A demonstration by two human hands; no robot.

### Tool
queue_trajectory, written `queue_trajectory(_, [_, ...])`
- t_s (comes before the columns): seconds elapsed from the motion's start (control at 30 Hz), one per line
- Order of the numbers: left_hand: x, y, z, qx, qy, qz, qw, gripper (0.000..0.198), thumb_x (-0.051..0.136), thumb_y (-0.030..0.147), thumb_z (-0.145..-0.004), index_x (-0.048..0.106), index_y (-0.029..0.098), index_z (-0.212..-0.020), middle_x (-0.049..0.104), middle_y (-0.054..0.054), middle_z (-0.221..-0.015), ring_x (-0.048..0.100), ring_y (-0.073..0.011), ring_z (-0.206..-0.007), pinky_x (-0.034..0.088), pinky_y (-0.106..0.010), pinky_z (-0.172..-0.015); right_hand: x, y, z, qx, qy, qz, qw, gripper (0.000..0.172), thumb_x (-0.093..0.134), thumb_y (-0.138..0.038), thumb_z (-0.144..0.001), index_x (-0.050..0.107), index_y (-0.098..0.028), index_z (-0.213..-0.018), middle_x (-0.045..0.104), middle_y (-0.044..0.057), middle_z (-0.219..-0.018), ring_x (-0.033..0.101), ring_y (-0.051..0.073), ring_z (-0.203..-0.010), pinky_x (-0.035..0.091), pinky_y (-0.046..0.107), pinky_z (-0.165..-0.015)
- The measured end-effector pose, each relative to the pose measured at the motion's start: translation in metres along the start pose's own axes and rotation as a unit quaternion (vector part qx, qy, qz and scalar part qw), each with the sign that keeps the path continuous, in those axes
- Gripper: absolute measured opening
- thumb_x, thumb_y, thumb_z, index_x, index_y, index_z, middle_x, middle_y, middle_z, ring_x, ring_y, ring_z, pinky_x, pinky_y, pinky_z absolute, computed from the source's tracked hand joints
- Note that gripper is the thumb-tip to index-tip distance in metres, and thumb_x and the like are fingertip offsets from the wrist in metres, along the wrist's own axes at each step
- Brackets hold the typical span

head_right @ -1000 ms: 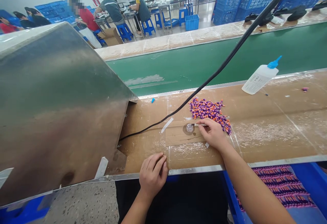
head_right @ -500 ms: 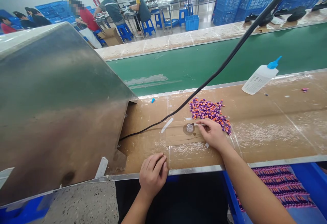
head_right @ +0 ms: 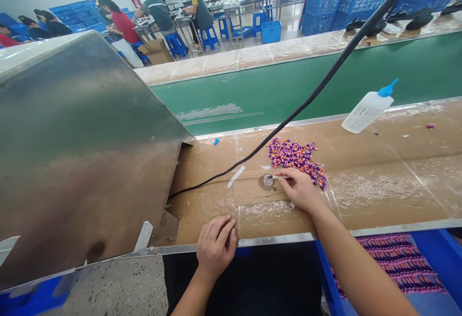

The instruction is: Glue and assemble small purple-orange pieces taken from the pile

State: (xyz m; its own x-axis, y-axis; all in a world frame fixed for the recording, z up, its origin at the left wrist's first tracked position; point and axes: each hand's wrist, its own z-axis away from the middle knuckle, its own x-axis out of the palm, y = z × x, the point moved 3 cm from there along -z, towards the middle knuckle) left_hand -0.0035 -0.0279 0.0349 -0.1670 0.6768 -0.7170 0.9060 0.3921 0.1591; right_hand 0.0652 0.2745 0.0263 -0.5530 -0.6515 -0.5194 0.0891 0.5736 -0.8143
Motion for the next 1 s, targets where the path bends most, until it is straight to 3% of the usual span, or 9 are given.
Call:
queue_trajectory(0.57, [-0.0007, -0.0003, -0.0015, -0.002, 0.0, 0.002, 1.0, 0.014, 0.059, 0.012, -0.099, 0.07, 0.017, -0.107, 0.077, -0.01, -0.1, 0.073, -0.0226, -0.093, 0.055, -0.036, -0.087, -0.003, 0.0031, -0.0006, 0.035, 0.01, 0.003, 0.999, 0.022, 0.061, -0.037, -0.092, 0.079, -0.024, -0.093, 0.08, 0.006, -0.089, 0.072, 0.022, -0.073, 0.061, 0.035, -0.071])
queue_trajectory(0.8, [0.0004, -0.0008, 0.0016, -0.007, 0.0, -0.001, 1.0, 0.018, 0.062, 0.011, -0.096, 0.07, 0.019, -0.109, 0.078, -0.009, -0.101, 0.074, -0.0227, -0.093, 0.056, -0.036, -0.087, -0.0022, -0.0011, -0.0016, 0.021, -0.001, -0.007, 1.0, 0.022, 0.061, -0.037, -0.092, 0.079, -0.025, -0.091, 0.08, 0.007, -0.091, 0.075, 0.024, -0.08, 0.062, 0.036, -0.072])
queue_trajectory(1.0, [0.0004, -0.0004, 0.0005, -0.002, -0.001, 0.001, 1.0, 0.014, 0.06, 0.012, -0.099, 0.07, 0.018, -0.108, 0.077, -0.009, -0.101, 0.073, -0.0229, -0.093, 0.055, -0.036, -0.088, -0.0071, 0.0013, 0.0061, 0.046, -0.038, -0.034, 0.998, 0.026, 0.061, -0.042, -0.093, 0.078, -0.023, -0.089, 0.078, 0.006, -0.086, 0.069, 0.02, -0.067, 0.057, 0.032, -0.059])
